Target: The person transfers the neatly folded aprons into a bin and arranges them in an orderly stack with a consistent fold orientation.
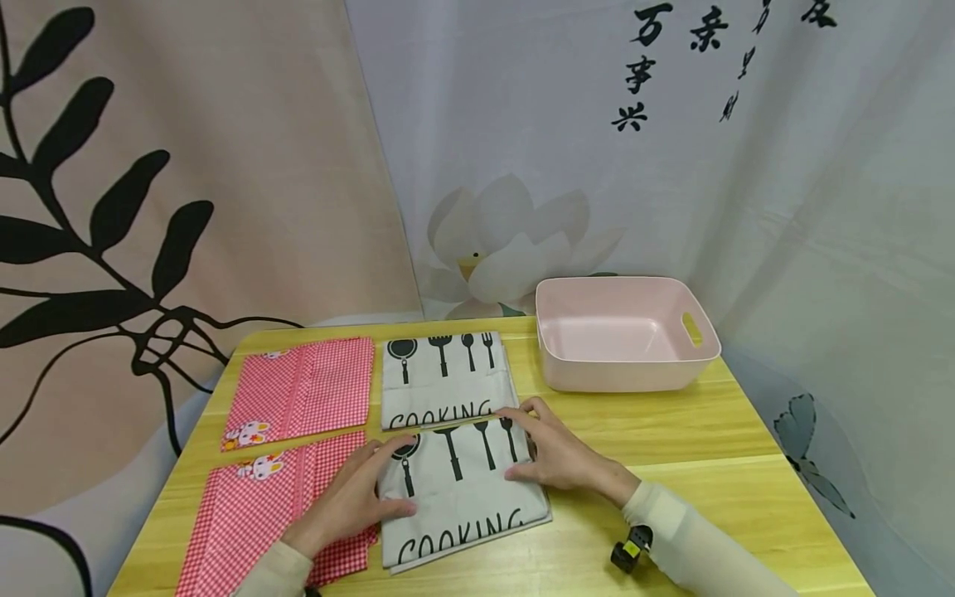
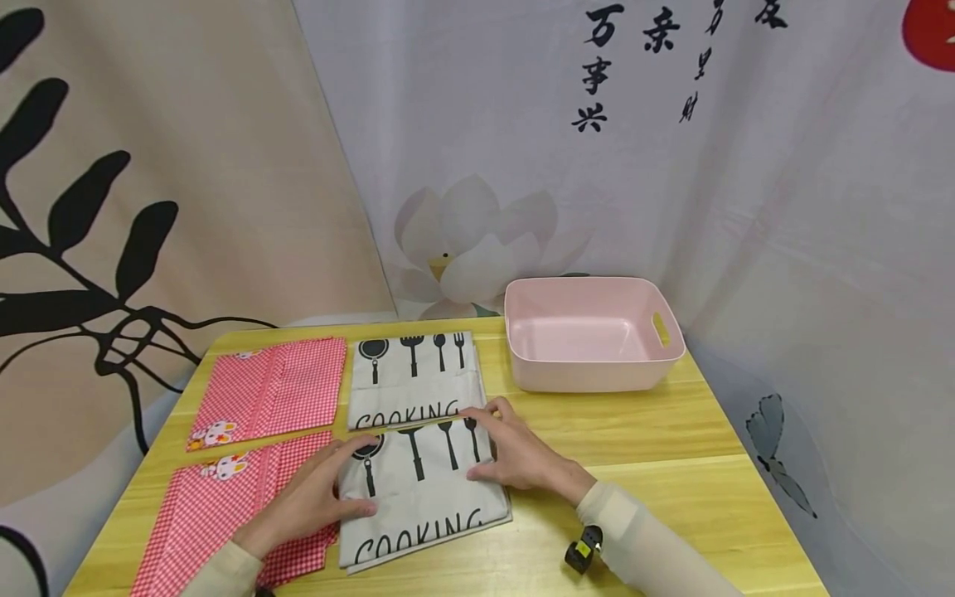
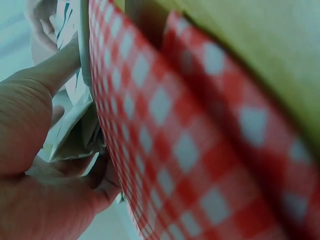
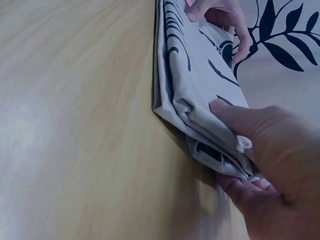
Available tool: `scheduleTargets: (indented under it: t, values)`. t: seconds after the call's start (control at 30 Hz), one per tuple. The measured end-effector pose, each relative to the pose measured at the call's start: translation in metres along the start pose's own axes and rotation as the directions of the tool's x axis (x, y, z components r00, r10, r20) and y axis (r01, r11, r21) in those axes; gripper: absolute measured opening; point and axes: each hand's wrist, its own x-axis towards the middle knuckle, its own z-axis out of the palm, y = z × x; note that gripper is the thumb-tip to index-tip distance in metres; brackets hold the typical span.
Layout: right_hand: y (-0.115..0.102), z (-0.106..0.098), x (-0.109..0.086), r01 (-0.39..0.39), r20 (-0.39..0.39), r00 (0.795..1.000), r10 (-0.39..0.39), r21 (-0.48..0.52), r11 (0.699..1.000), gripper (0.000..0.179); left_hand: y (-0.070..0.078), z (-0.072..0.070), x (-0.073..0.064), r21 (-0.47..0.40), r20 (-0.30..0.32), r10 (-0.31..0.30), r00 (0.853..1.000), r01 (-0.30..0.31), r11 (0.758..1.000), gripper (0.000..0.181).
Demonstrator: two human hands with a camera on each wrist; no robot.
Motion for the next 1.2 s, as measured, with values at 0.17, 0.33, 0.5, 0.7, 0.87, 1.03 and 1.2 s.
scheduleTargets:
  t: [0.17, 0.33, 0.5, 0.7, 0.87, 1.03, 1.2]
  values:
    - [0.002, 0.001, -0.001, -0.069, -0.002, 0.998, 0.070, 0.088, 0.994, 0.102, 0.003, 0.000, -0.002, -0.034, 0.010, -0.018, 1.000, 0.019, 0.999, 0.080]
    - [0.005, 0.001, -0.003, -0.099, 0.009, 0.995, 0.099, 0.213, 0.972, 0.103, 0.006, 0.002, -0.001, -0.058, 0.006, -0.044, 0.999, 0.044, 0.997, 0.063]
    - [0.010, 0.002, -0.004, -0.085, 0.010, 0.996, 0.086, 0.327, 0.941, 0.098, 0.008, 0.004, -0.001, -0.087, 0.007, -0.109, 0.994, 0.109, 0.990, 0.062]
    - [0.013, 0.004, -0.008, -0.103, 0.014, 0.994, 0.107, 0.428, 0.898, 0.091, 0.008, 0.007, -0.001, -0.135, -0.024, -0.125, 0.992, 0.121, 0.983, 0.065]
    - [0.013, 0.004, -0.009, -0.104, 0.015, 0.994, 0.111, 0.479, 0.872, 0.085, 0.008, 0.008, -0.001, -0.174, -0.045, -0.119, 0.992, 0.109, 0.979, 0.067]
    - [0.013, 0.003, -0.012, -0.082, 0.032, 0.997, 0.077, 0.524, 0.848, 0.081, 0.008, 0.009, -0.002, -0.223, -0.048, -0.136, 0.990, 0.122, 0.967, 0.069]
    - [0.014, 0.003, -0.016, -0.061, 0.067, 0.997, 0.027, 0.568, 0.821, 0.076, 0.009, 0.009, -0.003, -0.256, -0.044, -0.163, 0.986, 0.146, 0.956, 0.072]
